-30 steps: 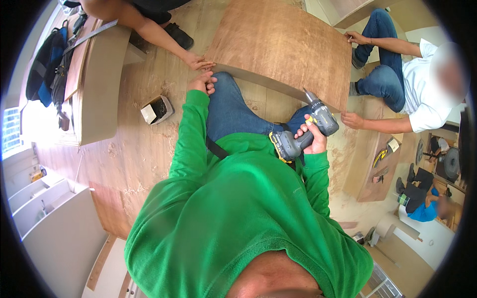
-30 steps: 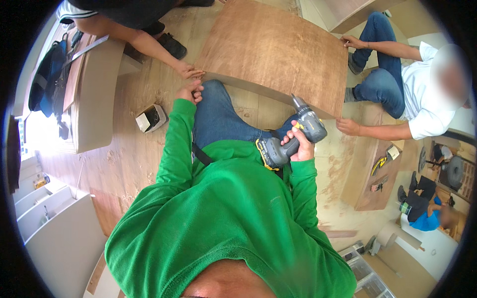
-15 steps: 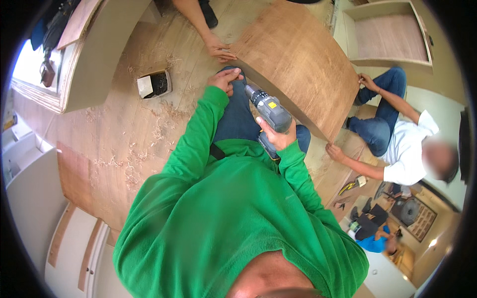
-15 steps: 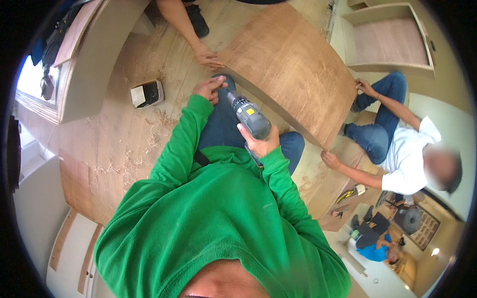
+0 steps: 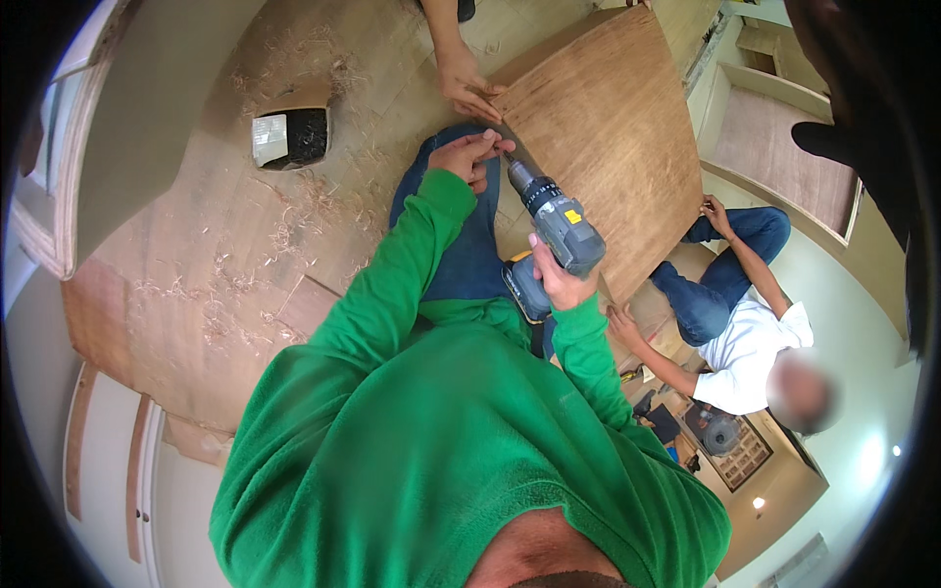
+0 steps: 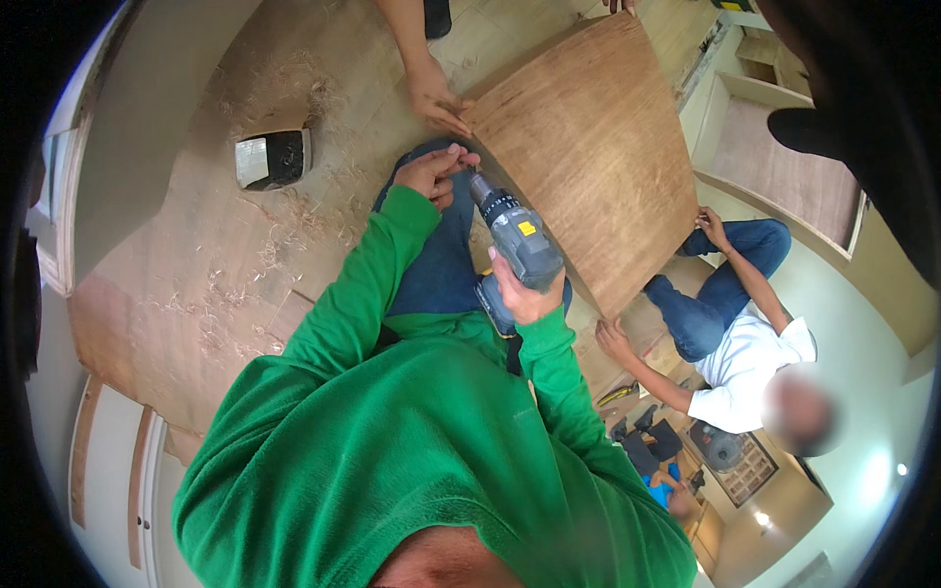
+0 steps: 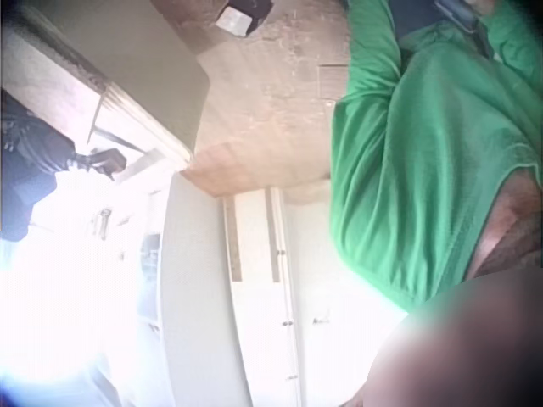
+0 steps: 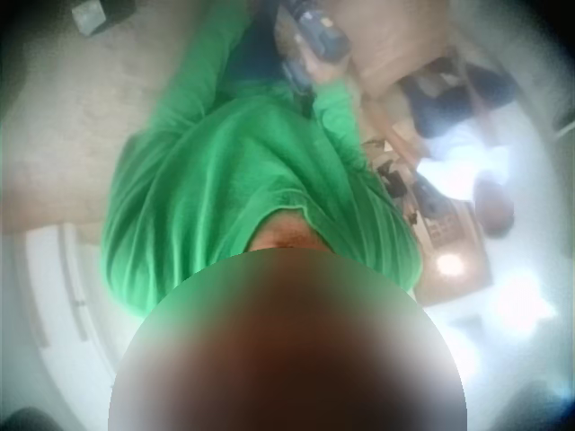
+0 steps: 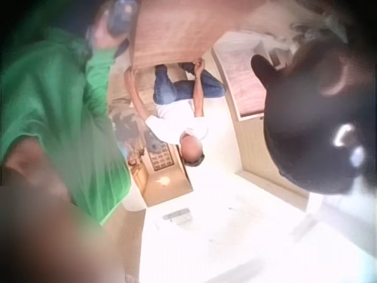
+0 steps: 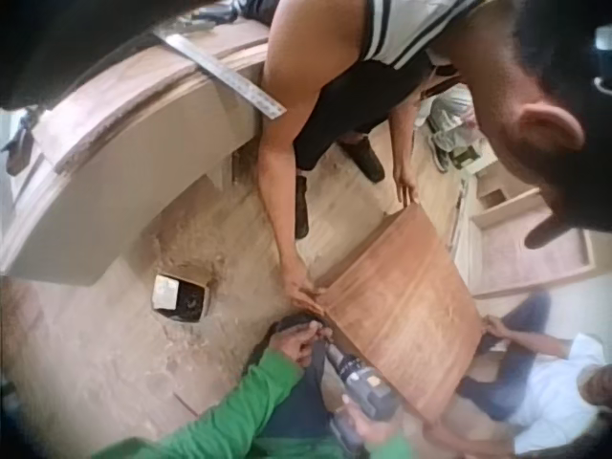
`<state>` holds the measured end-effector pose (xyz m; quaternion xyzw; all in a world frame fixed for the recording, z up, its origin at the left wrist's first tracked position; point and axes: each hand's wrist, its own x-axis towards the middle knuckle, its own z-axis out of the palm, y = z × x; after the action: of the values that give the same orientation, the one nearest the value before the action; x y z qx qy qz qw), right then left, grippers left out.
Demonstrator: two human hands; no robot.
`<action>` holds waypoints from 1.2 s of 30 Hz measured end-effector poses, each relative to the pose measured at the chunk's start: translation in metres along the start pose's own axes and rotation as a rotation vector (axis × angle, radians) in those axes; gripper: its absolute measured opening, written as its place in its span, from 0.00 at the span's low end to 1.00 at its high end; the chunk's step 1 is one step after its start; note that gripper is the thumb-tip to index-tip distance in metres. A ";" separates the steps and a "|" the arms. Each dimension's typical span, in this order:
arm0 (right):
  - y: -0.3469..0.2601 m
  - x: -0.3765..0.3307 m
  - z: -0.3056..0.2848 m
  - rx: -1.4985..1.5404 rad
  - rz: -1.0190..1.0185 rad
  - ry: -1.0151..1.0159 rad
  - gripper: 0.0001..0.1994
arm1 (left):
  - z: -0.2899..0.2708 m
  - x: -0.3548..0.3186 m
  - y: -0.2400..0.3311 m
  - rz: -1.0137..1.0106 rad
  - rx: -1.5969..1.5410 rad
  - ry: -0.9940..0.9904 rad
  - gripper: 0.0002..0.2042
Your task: The person uses a cordless drill to fasten a wooden panel to a cabinet frame while kneeling on the floor. They align the panel, drive screws, and flip the panel to attach it to the frame with assistance from others.
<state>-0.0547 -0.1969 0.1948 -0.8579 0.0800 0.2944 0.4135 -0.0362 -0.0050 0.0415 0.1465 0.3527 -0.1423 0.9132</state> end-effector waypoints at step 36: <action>-0.017 0.049 -0.019 -0.086 0.051 -0.030 0.14 | 0.026 0.035 -0.014 -0.069 -0.086 0.056 0.17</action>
<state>-0.0001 -0.1949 0.1874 -0.8681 0.0831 0.3209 0.3696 -0.0008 -0.0332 0.0332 0.0990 0.3889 -0.1541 0.9029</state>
